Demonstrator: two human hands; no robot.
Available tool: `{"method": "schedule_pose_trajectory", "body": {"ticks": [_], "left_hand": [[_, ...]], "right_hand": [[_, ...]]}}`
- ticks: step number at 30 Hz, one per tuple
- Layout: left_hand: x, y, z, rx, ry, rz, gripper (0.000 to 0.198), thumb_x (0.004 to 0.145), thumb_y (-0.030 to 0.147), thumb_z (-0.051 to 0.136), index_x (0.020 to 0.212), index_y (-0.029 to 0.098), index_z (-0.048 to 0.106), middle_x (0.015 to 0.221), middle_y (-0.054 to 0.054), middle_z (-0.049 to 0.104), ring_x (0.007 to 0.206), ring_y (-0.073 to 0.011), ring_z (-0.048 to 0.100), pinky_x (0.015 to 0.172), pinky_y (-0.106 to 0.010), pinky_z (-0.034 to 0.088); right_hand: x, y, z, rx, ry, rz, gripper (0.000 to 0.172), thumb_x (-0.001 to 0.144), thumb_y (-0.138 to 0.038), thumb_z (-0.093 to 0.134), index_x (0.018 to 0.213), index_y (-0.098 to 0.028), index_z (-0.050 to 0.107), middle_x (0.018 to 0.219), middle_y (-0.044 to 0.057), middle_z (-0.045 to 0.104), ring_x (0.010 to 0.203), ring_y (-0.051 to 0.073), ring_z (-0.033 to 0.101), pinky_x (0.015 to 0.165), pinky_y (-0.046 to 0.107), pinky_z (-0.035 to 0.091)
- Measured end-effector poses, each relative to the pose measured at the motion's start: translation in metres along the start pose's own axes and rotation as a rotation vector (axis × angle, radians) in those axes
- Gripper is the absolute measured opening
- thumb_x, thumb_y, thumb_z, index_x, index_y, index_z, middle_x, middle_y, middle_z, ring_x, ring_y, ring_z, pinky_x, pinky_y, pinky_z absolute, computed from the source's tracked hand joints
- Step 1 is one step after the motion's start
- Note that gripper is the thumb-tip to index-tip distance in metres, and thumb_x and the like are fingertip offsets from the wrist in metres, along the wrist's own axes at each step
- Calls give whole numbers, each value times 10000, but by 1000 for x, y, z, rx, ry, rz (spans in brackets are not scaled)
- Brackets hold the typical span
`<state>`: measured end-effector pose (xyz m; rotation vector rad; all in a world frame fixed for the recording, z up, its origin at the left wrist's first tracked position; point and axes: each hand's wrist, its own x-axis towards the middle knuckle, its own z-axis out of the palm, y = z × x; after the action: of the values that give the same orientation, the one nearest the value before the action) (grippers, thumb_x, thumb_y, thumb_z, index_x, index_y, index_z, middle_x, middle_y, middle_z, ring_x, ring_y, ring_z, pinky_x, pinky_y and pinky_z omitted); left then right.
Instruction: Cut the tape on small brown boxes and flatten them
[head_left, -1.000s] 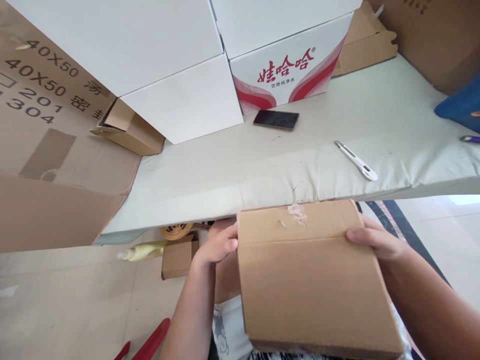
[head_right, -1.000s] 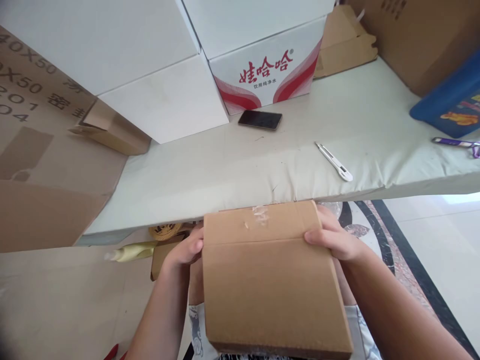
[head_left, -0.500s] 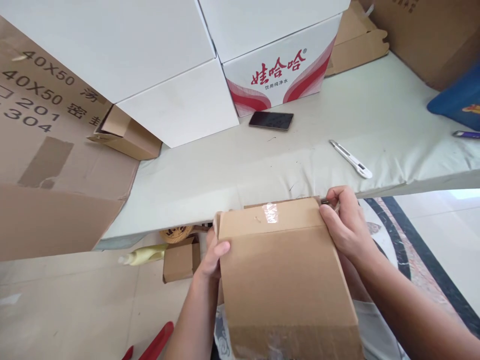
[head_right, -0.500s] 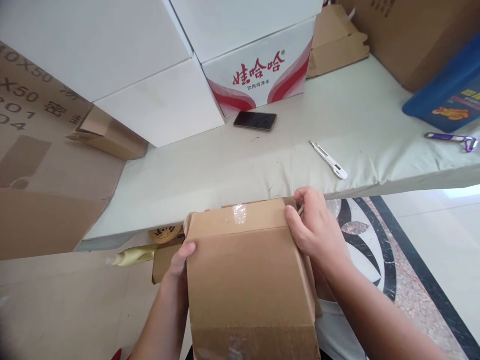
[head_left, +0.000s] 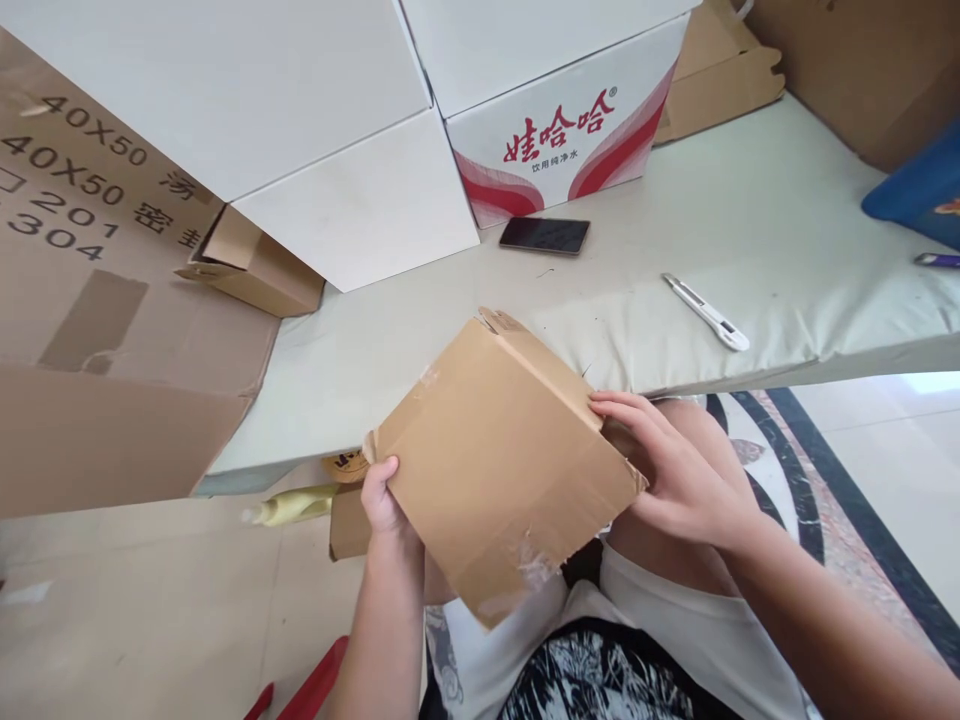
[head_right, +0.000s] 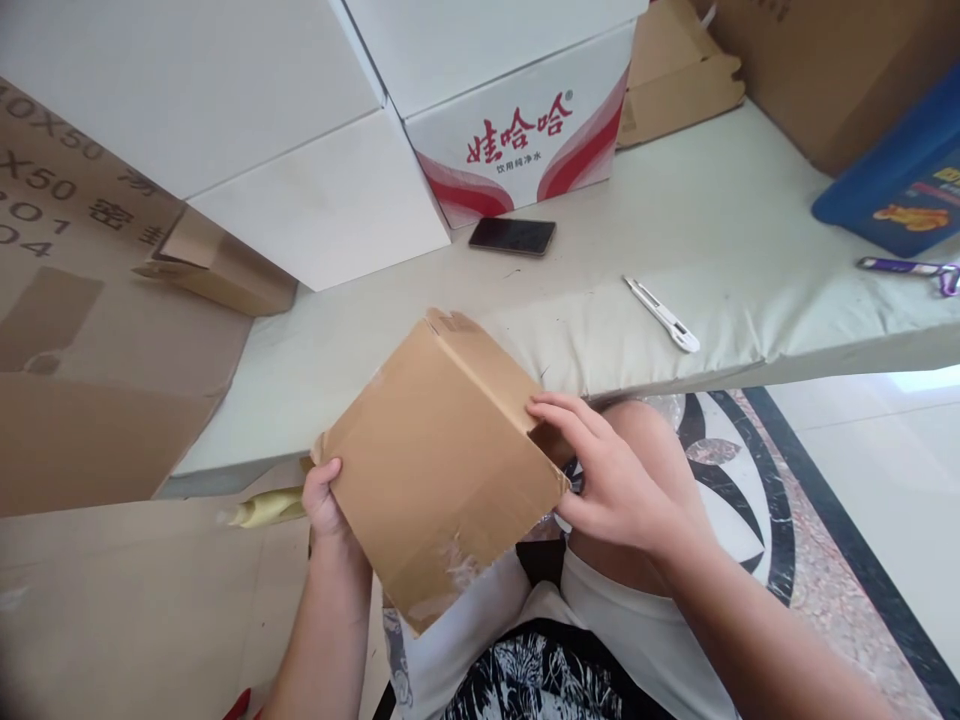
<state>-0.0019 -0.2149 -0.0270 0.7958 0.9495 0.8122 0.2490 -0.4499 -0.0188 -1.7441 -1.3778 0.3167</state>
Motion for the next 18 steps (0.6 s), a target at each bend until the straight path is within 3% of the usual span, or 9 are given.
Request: {"method": "schedule_pose_trajectory", "body": {"ticks": [3, 6, 10, 12, 16, 17, 18], "left_hand": [[-8, -10, 11, 17, 21, -117, 386, 637, 389, 754, 980, 211, 745, 847, -51, 788, 874, -319, 763, 816, -444, 638], [-15, -17, 21, 12, -1, -136, 385, 599, 382, 773, 949, 225, 747, 814, -44, 783, 946, -342, 765, 858, -455, 632], [-18, -18, 26, -4, 15, -153, 397, 550, 424, 787, 897, 238, 740, 835, -32, 792, 859, -319, 762, 819, -447, 629], [-17, -16, 25, -18, 39, -170, 404, 572, 463, 764, 905, 235, 733, 869, -35, 795, 773, -279, 746, 769, -426, 623], [-11, -16, 22, -86, 121, -42, 395, 651, 490, 701, 954, 238, 723, 888, -29, 785, 764, -238, 728, 692, -349, 585], [-10, -17, 23, -110, 139, 6, 388, 664, 485, 695, 961, 237, 725, 893, -27, 784, 784, -235, 728, 694, -336, 576], [-9, -18, 24, -132, 151, 44, 383, 674, 480, 691, 967, 235, 728, 893, -26, 782, 796, -232, 726, 701, -329, 570]], "right_hand": [[0, -4, 10, -175, 38, 137, 608, 910, -329, 587, 1489, -292, 405, 1494, 149, 547, 1341, 344, 574, 1066, 531, 509], [1, -8, 8, -357, 92, 275, 546, 911, -291, 562, 1444, -285, 446, 1304, 147, 640, 1146, 339, 651, 975, 530, 535], [1, -3, 0, -354, 138, 264, 519, 861, -284, 619, 1370, -264, 517, 1197, 141, 651, 1041, 328, 664, 888, 497, 565], [0, 7, 1, -184, 262, 223, 405, 891, -273, 594, 1294, -282, 557, 1187, 108, 669, 1056, 294, 678, 895, 465, 572], [0, 17, 5, 40, 750, 255, 243, 978, -262, 491, 1209, -254, 567, 1096, 90, 682, 1049, 256, 686, 878, 445, 572], [0, 13, 6, 14, 772, 221, 210, 972, -234, 497, 1163, -250, 582, 1047, 80, 681, 1005, 247, 686, 863, 436, 567], [-1, 8, 6, -28, 715, 145, 181, 949, -198, 522, 1103, -252, 600, 993, 64, 680, 951, 235, 682, 848, 423, 560]]}}
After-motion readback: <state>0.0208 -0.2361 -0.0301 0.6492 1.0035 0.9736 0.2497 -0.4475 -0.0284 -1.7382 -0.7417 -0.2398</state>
